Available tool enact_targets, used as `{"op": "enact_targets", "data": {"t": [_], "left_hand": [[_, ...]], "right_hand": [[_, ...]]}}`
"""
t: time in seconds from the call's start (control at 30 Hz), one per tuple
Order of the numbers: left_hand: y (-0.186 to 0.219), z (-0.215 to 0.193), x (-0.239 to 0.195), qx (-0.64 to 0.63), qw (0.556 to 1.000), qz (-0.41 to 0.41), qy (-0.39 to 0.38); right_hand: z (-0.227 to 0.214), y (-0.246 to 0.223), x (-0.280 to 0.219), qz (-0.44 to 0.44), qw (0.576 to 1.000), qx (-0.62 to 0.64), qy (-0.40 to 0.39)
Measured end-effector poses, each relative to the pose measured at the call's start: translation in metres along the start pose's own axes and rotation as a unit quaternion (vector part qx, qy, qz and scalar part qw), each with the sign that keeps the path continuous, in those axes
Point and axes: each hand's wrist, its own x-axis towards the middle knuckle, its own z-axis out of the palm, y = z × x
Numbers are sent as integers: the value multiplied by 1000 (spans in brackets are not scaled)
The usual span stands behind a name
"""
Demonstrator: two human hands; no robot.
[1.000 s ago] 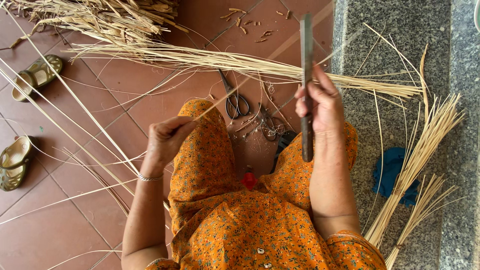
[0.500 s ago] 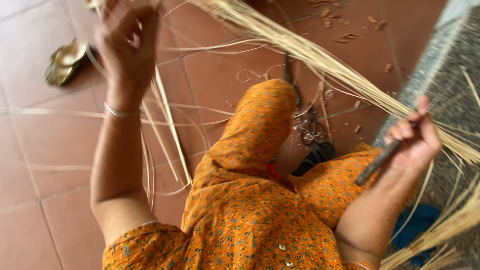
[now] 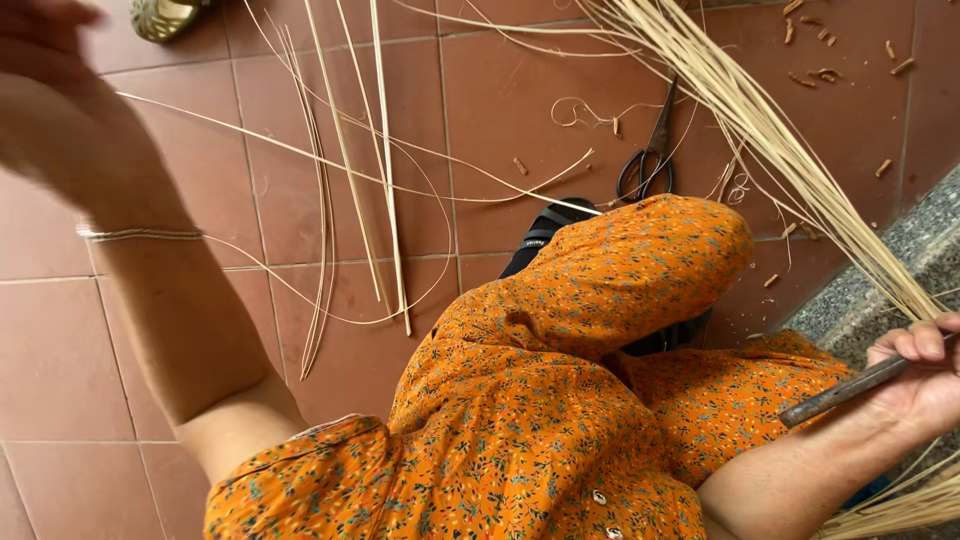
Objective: The person sits on the floor and uses a knife to split long dried plant stalks into thinner strips. The person repeatedly shaves the stalks and separates the resulting strips, placing them aside.
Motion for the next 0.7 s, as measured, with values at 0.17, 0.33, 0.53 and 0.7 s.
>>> {"op": "enact_targets", "data": {"t": [0.17,0.33,0.53,0.7], "left_hand": [[-105,-71,-60,50,984,-154,74],[-197,-153,-97,191,920,-271,207],[-223,-214,-80,275,879,-293,256],[-230,-208,-66,458,800,-323,216]], "right_hand": [[5,-8,-15,20,997,19,73],[7,-13,-20,36,997,4,68],[5,-16,-19,37,993,4,114],[41,-3,-24,41,992,13,119]]}}
